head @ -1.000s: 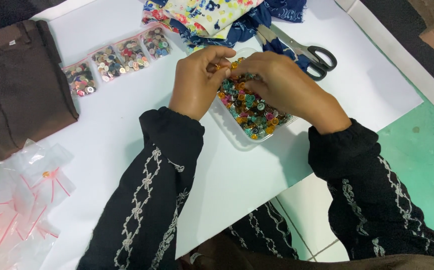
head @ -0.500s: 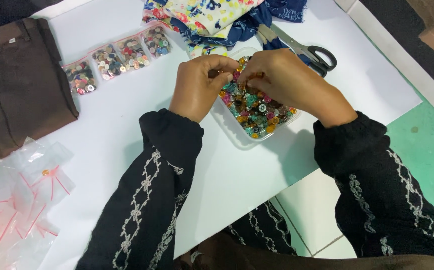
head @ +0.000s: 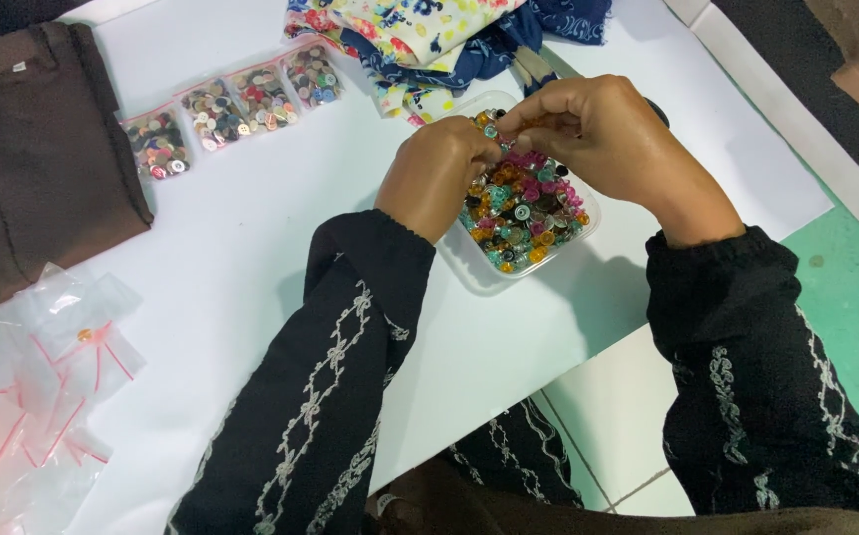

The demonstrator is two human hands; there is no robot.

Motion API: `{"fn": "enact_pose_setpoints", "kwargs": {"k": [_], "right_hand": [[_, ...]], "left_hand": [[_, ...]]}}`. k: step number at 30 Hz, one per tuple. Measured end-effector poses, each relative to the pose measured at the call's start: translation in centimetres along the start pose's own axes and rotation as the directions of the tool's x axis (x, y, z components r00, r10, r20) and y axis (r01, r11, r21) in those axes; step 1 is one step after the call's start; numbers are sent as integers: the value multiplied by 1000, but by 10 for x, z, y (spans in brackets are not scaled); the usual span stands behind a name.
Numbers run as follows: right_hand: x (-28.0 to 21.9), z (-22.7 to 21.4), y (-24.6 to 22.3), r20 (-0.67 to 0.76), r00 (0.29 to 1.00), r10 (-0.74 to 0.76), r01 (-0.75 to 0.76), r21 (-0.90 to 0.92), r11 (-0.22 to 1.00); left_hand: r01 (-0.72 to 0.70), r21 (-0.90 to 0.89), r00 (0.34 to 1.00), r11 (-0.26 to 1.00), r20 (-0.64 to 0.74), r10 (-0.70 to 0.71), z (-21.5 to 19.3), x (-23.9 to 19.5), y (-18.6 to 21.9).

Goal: The person sorts small buttons by color on a white table, then places them into small clear plastic bags and seals them. The person first handles light blue buttons and then orange buttons, arranging them in rows before bagging.

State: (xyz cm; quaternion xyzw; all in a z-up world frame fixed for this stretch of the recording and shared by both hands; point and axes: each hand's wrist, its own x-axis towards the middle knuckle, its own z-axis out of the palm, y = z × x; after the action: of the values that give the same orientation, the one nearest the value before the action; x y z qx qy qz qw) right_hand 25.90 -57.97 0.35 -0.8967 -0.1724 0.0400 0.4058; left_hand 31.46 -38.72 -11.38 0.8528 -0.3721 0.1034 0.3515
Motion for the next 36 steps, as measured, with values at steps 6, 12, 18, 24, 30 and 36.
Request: {"fn": "enact_pose_setpoints", "kwargs": {"k": [6, 12, 18, 24, 30, 36], "right_hand": [[-4, -6, 5, -17, 997, -80, 77, -121, 990], [-7, -5, -2, -5, 1000, -18, 17, -166, 986], [-11, -9, 1, -2, 1000, 0, -1, -215, 977], [-10, -10, -5, 26, 994, 102, -99, -123, 987], [-9, -7, 2, 52, 993, 108, -106, -38, 994], [-16, -1, -29, 83, 992, 100, -96, -48, 994]], "left_hand": [[-169, -6, 983, 986, 78, 169, 14, 6, 6], [-223, 148, 973, 963, 84, 213, 19, 20, 4], [-38, 16, 998, 999, 54, 37, 8, 15, 6], [210, -444, 973, 871, 10, -230, -29, 11, 31], [269, -588, 954, 763, 55, -294, -33, 8, 33], [283, -610, 942, 740, 31, -335, -60, -16, 45]]}}
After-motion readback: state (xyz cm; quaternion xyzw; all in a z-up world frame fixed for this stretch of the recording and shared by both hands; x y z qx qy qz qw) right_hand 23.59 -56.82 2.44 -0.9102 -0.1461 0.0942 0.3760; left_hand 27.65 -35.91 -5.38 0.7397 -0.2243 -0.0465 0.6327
